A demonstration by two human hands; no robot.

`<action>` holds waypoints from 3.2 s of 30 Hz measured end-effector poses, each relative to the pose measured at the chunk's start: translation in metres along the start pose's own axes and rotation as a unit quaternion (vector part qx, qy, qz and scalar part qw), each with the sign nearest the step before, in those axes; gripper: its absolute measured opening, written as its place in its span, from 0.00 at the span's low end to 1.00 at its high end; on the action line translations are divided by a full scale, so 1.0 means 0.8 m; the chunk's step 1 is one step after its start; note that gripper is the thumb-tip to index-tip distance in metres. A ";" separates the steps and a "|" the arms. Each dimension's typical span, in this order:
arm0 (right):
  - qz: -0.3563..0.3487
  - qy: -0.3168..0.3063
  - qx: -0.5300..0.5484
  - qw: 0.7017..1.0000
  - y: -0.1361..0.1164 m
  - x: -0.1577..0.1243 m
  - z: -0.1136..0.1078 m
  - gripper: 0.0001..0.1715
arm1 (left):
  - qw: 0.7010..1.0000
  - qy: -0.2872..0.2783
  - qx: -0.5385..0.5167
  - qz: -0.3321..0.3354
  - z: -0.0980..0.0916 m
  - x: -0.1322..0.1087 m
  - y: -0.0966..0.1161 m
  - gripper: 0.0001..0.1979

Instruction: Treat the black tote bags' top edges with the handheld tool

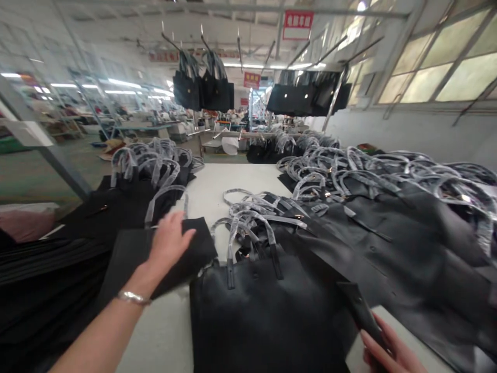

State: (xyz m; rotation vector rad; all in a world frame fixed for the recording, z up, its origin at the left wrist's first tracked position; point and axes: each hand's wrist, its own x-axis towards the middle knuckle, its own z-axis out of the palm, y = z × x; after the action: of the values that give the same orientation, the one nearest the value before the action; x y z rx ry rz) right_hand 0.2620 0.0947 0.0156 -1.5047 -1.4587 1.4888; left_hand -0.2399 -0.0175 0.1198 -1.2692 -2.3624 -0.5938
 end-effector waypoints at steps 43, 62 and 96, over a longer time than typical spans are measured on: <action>0.035 -0.335 -0.160 0.928 -0.131 0.001 0.171 0.40 | 0.942 -0.155 -0.239 0.179 0.114 -0.302 0.213 0.20; -0.014 -0.367 -0.154 0.918 -0.164 -0.005 0.234 0.47 | 0.940 -0.011 -0.278 -0.195 0.072 -0.259 0.106 0.14; -0.030 -0.263 -0.099 0.959 -0.163 -0.029 0.151 0.49 | 0.816 -0.013 -0.484 -0.314 0.065 -0.231 0.087 0.28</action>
State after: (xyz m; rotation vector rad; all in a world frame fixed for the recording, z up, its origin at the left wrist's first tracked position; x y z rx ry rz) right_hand 0.1157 0.0711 0.1164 -1.2028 -1.9886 1.8405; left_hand -0.0937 -0.0809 -0.0073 -0.6990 -2.5204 -2.1980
